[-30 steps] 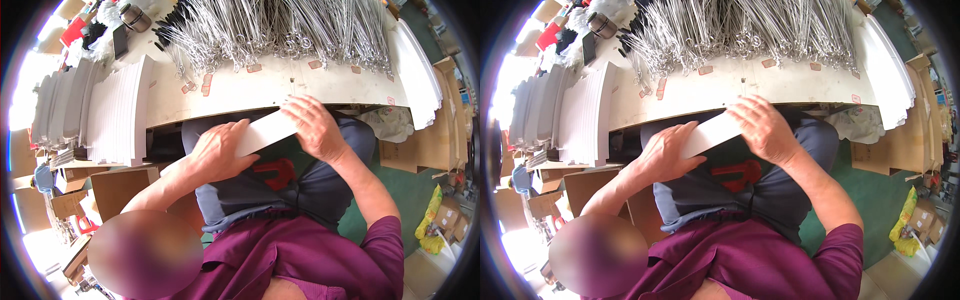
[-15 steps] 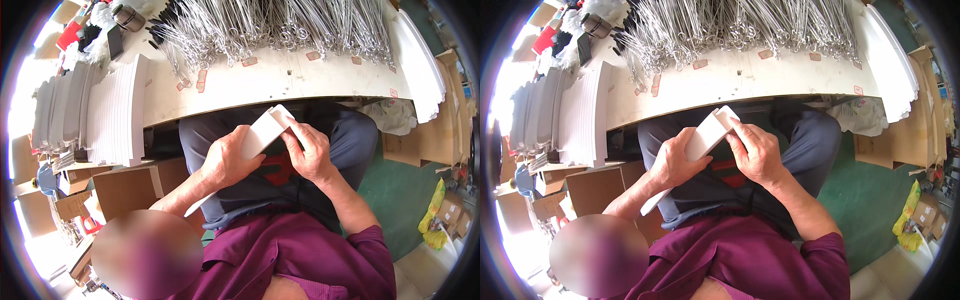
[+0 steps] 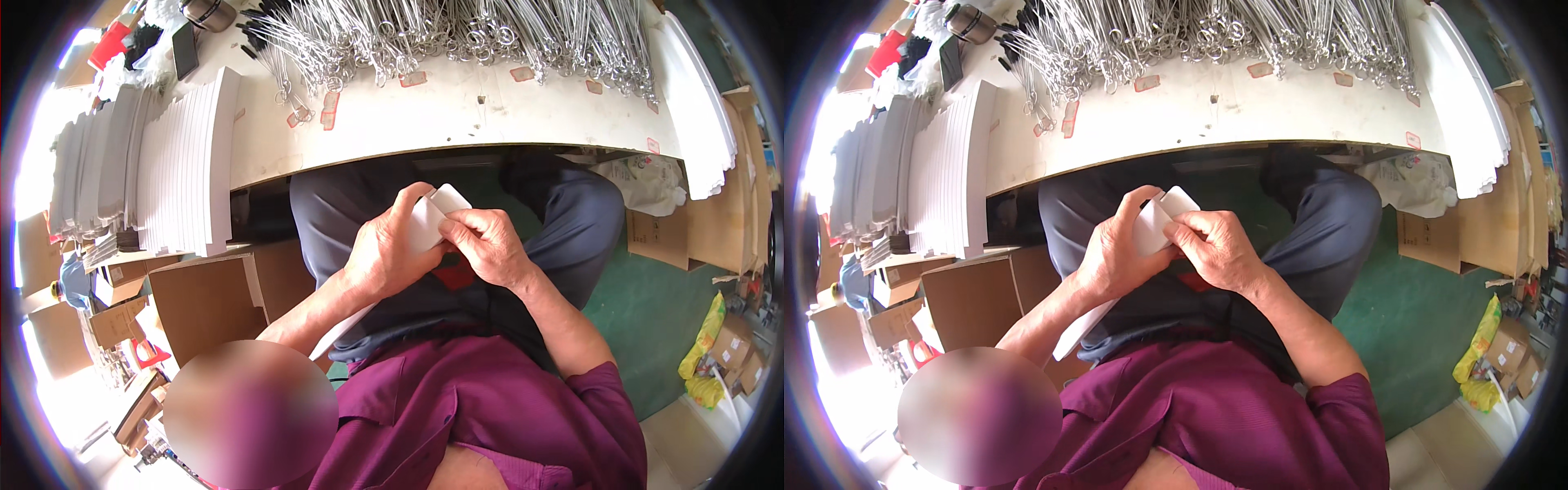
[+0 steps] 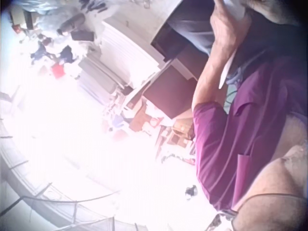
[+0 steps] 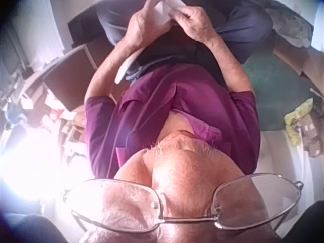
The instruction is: The recorder is folding small white cardboard boxes and packing bundles of cleaning brushes into them.
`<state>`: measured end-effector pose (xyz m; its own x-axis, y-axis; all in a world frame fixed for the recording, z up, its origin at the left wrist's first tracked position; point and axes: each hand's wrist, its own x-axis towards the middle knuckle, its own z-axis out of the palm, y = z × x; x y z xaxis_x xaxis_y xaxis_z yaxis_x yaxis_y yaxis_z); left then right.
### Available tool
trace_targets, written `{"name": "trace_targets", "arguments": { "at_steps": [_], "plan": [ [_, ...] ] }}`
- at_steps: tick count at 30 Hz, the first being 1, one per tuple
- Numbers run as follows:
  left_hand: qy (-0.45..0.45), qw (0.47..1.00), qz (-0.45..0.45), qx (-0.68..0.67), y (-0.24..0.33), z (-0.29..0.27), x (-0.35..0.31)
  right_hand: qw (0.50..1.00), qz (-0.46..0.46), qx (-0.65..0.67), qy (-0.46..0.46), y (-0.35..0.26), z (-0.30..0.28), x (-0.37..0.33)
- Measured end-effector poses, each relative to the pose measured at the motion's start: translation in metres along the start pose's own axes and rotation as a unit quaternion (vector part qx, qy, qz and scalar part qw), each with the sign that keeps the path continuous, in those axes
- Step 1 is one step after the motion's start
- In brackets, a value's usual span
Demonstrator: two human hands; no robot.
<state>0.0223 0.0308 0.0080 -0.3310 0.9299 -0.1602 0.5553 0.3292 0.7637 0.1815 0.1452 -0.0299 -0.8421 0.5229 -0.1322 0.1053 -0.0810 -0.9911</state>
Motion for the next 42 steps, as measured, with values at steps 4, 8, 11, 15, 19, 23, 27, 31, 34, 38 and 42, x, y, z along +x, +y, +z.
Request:
{"name": "trace_targets", "arguments": {
  "at_steps": [4, 8, 11, 15, 19, 23, 27, 31, 34, 38, 42],
  "plan": [
    [-0.008, 1.0, -0.007, 0.004, -0.001, 0.001, 0.0, 1.0, 0.021, -0.018, -0.015, -0.003, 0.002, 0.0],
    [-0.01, 1.0, 0.024, 0.014, -0.004, 0.0, -0.001, 0.998, 0.007, -0.063, 0.002, 0.001, 0.006, -0.004],
    [-0.005, 0.999, 0.036, 0.027, -0.007, 0.0, 0.001, 0.984, -0.121, -0.089, 0.091, 0.001, 0.017, -0.004],
    [-0.003, 0.999, 0.022, 0.033, -0.007, 0.001, -0.001, 0.989, -0.057, 0.004, 0.136, 0.004, 0.023, -0.009],
    [-0.01, 0.999, 0.024, 0.024, -0.009, 0.003, -0.002, 0.991, 0.006, 0.09, 0.103, 0.0, 0.024, -0.008],
    [-0.001, 1.0, -0.003, 0.007, -0.008, 0.003, -0.003, 0.97, -0.139, -0.15, 0.131, -0.002, 0.023, -0.004],
    [0.0, 1.0, -0.014, 0.025, -0.008, 0.005, -0.004, 0.953, -0.195, -0.198, 0.119, -0.005, 0.023, -0.002],
    [0.003, 0.998, -0.01, 0.061, -0.01, 0.007, -0.005, 0.993, -0.028, 0.028, 0.113, 0.0, 0.027, 0.003],
    [0.01, 0.998, -0.003, 0.066, -0.01, 0.007, -0.006, 0.993, 0.008, 0.068, 0.092, -0.006, 0.026, 0.008],
    [0.052, 0.996, 0.03, 0.072, -0.008, 0.012, -0.008, 0.993, 0.029, 0.061, 0.101, -0.004, 0.027, 0.01],
    [0.022, 0.996, -0.032, 0.085, -0.007, 0.009, -0.009, 0.989, 0.039, 0.081, 0.118, -0.004, 0.026, 0.01]
  ]
}}
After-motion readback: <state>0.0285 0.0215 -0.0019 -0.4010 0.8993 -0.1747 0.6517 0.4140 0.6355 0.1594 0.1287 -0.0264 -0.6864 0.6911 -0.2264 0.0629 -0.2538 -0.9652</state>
